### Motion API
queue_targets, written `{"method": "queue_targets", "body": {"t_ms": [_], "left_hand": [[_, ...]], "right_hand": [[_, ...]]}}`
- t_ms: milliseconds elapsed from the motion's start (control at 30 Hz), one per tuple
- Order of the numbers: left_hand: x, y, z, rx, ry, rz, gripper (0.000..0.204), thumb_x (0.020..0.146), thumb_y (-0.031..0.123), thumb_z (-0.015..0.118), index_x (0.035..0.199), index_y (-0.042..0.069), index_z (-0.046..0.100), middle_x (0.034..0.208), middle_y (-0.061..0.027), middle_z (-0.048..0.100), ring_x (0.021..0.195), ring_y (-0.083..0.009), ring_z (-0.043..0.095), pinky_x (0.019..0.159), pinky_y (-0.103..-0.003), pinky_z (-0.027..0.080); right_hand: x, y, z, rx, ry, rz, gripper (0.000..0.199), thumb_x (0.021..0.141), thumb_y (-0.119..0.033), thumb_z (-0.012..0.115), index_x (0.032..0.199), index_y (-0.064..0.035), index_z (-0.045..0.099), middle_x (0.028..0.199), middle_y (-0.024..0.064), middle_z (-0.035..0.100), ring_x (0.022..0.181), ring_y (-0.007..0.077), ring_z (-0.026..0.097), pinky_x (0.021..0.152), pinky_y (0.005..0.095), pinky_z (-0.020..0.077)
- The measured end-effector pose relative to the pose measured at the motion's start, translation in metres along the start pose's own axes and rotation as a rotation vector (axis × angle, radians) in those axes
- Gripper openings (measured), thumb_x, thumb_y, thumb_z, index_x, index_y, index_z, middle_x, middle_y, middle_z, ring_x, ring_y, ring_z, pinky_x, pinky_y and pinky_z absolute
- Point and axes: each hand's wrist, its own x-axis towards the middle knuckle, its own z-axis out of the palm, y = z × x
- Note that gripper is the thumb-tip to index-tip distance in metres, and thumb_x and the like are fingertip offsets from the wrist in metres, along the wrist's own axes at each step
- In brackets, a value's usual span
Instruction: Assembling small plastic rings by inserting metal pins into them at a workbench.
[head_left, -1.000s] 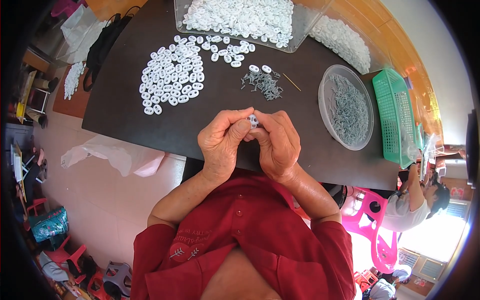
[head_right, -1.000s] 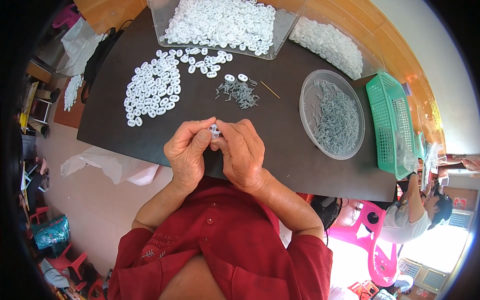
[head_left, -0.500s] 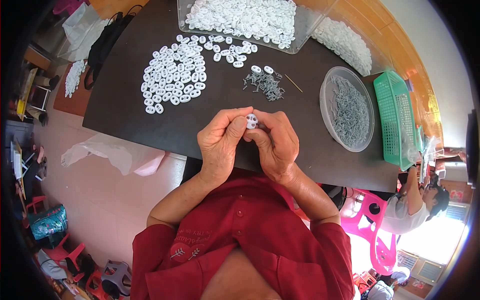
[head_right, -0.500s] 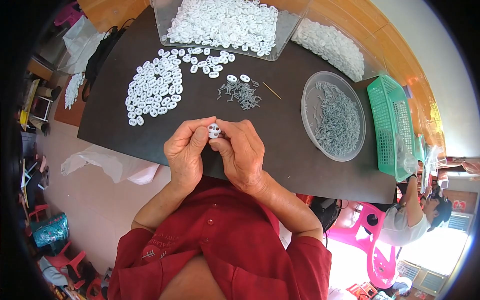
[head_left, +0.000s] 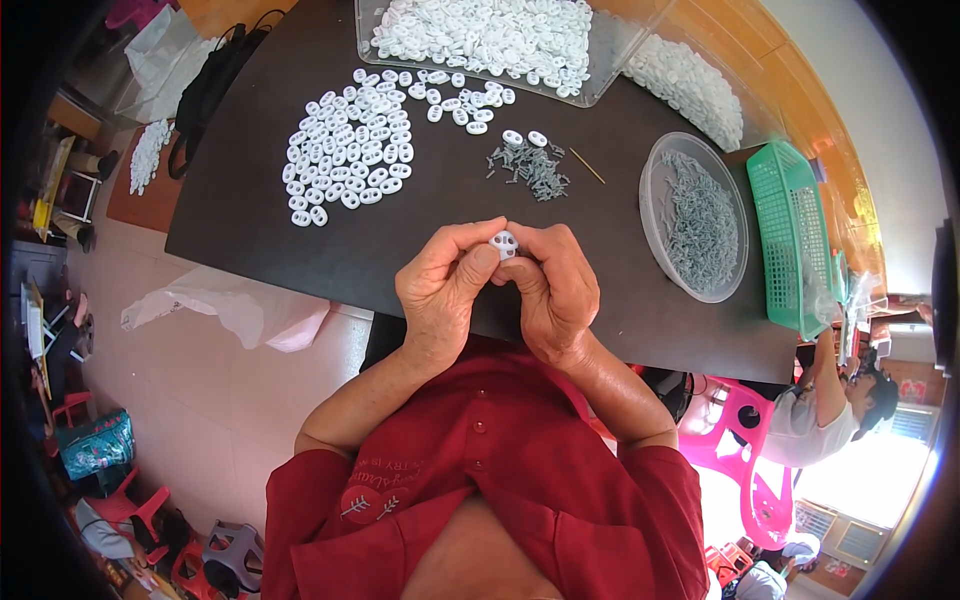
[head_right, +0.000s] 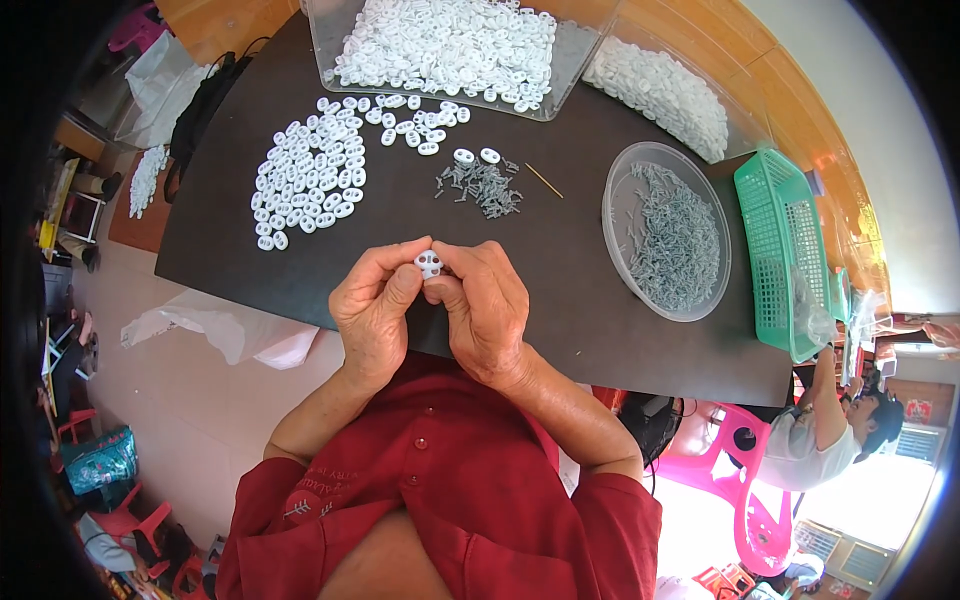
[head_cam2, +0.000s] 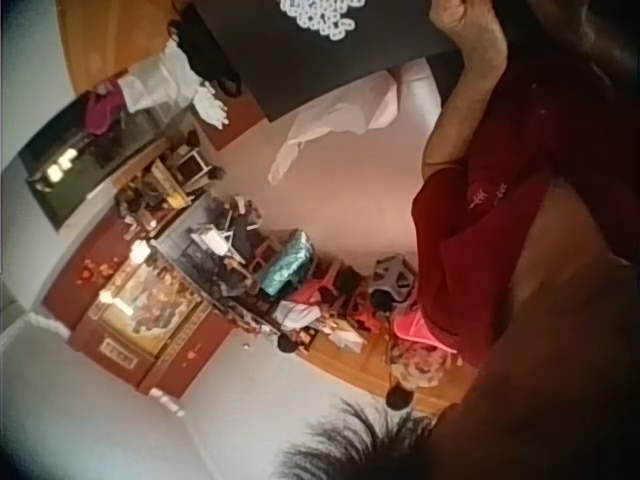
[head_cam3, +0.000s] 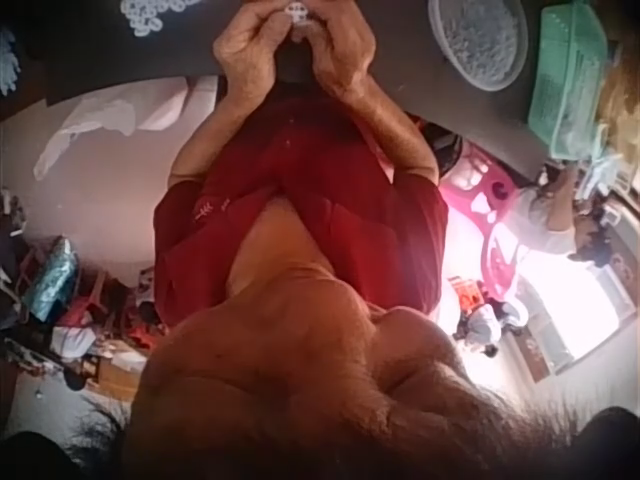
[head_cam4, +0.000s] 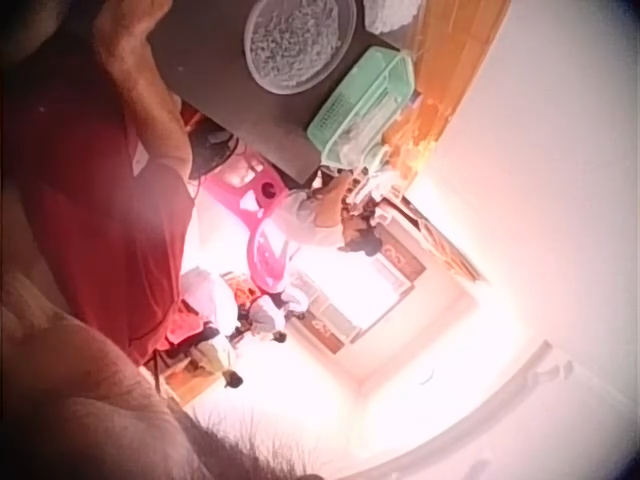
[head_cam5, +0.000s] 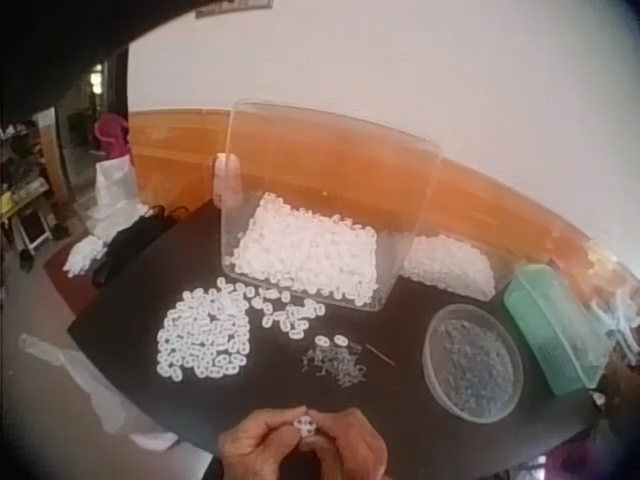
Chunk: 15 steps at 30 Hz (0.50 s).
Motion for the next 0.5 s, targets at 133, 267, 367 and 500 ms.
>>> {"method": "queue_targets", "body": {"t_ms": [133,267,367,500], "left_hand": [[0.0001,0.0003,-0.0003,-0.006,-0.011,0.022,0.022,0.090,0.007,0.056,0.109,-0.005,0.058,0.089,-0.0058,0.060,0.074,-0.0080,0.053,0.068,-0.020,0.048],[-0.0003,0.0002,-0.0008,0.028,-0.009,0.049,0.022,0.090,0.006,0.056,0.109,-0.005,0.058,0.089,-0.0058,0.059,0.074,-0.0081,0.053,0.068,-0.020,0.047],[-0.0004,-0.0007,-0.0027,0.032,-0.012,0.060,0.022,0.090,0.006,0.056,0.108,-0.005,0.058,0.089,-0.0058,0.059,0.073,-0.0081,0.053,0.067,-0.020,0.047],[-0.0011,-0.0013,-0.0035,0.066,-0.009,0.085,0.021,0.089,0.005,0.057,0.107,-0.005,0.059,0.089,-0.0054,0.059,0.073,-0.0082,0.053,0.066,-0.019,0.047]], "right_hand": [[0.0005,0.0001,0.0017,0.012,0.010,-0.009,0.022,0.079,0.002,0.062,0.101,0.0028,0.060,0.074,0.0051,0.060,0.064,0.0151,0.052,0.056,0.0252,0.0426],[0.0019,-0.0018,0.0018,0.008,0.020,-0.008,0.021,0.078,0.003,0.062,0.100,0.0025,0.060,0.073,0.0054,0.059,0.064,0.0154,0.052,0.056,0.0253,0.0424],[0.0021,-0.0009,0.0026,0.006,0.024,-0.022,0.023,0.076,0.003,0.065,0.098,0.0028,0.060,0.072,0.0060,0.059,0.062,0.0169,0.052,0.054,0.0265,0.0423],[-0.0006,-0.0012,0.0042,0.004,0.035,-0.028,0.025,0.073,0.002,0.067,0.097,0.0040,0.060,0.072,0.0077,0.059,0.060,0.0191,0.052,0.053,0.0277,0.0422]]}}
